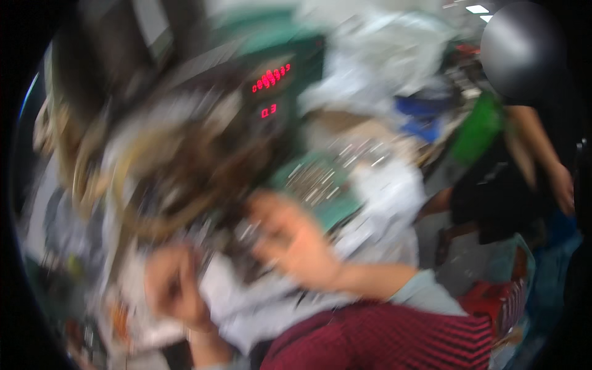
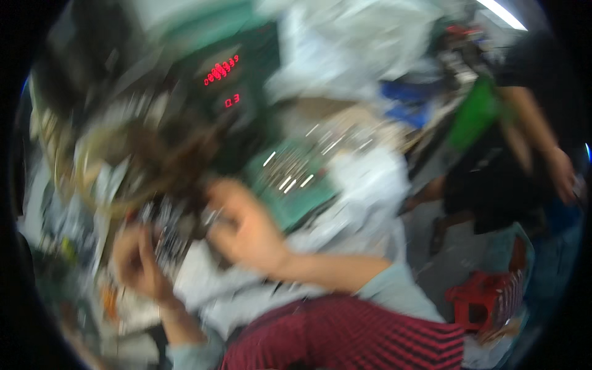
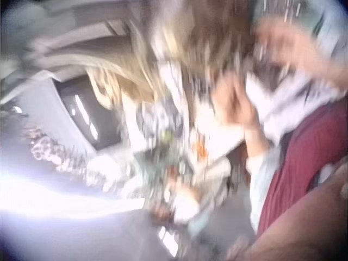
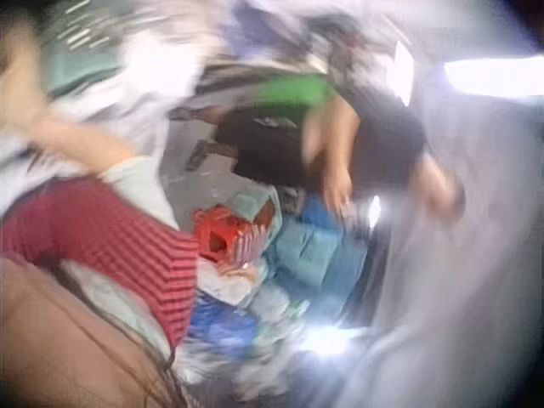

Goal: The person repeatedly picks small metal components and black plastic pieces from trays, places them into a press machine, and removes the assembled units. The person handles the parts one at a time and deposits the finished items into a pile on the table.

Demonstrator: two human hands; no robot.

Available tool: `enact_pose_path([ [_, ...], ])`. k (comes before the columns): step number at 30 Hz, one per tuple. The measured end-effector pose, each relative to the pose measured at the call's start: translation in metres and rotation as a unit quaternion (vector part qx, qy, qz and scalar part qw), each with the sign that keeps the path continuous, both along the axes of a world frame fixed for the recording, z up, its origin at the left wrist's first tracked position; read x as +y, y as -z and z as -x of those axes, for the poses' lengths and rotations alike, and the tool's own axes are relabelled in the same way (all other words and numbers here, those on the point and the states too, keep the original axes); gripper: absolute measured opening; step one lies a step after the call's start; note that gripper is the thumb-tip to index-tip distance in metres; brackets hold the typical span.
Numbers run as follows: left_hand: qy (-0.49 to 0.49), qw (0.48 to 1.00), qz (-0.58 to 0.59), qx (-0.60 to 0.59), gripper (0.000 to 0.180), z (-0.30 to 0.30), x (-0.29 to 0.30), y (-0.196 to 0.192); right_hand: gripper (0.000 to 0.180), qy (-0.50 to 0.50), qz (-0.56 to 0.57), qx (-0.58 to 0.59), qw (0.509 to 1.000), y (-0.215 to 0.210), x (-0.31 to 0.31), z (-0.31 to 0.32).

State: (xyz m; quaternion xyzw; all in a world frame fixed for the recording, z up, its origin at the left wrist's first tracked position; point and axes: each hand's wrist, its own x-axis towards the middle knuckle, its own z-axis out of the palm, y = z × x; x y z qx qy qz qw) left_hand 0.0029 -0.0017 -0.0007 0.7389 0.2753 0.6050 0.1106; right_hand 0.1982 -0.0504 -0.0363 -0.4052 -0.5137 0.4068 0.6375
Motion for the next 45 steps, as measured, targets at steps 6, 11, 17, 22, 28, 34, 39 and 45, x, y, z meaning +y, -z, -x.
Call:
enact_pose_path([
  [6,-0.021,0.981,-0.095,0.166,0.015,-0.029,-0.033,0.044,0.045,0.443,-0.016,-0.022,0.896,0.022,0.052,-0.244],
  [11,0.022,0.972,-0.151,0.181,0.036,-0.034,-0.023,0.052,0.061,0.633,0.232,-0.215,0.707,0.036,0.028,-0.454],
  [17,0.004,0.963,-0.145,0.227,0.033,-0.042,-0.028,0.044,0.033,0.359,0.112,-0.213,0.902,0.08,-0.018,-0.221],
  [22,0.009,0.959,-0.15,0.24,0.033,-0.039,-0.026,0.042,0.022,0.188,-0.055,-0.387,0.901,0.096,-0.011,-0.092],
  [28,-0.013,0.959,-0.16,0.235,0.03,-0.044,-0.011,0.05,0.024,0.183,0.012,-0.401,0.898,0.109,-0.001,-0.098],
  [34,-0.004,0.959,-0.161,0.233,0.026,-0.049,-0.009,0.052,0.023,0.239,0.046,-0.129,0.961,0.085,0.026,-0.128],
  [39,-0.009,0.961,-0.182,0.206,0.027,-0.054,-0.004,0.057,0.018,0.266,0.127,-0.279,0.914,0.095,0.012,-0.136],
  [45,-0.004,0.964,-0.151,0.22,0.03,-0.047,-0.008,0.056,0.013,0.265,0.116,-0.495,0.82,0.095,0.0,-0.097],
])
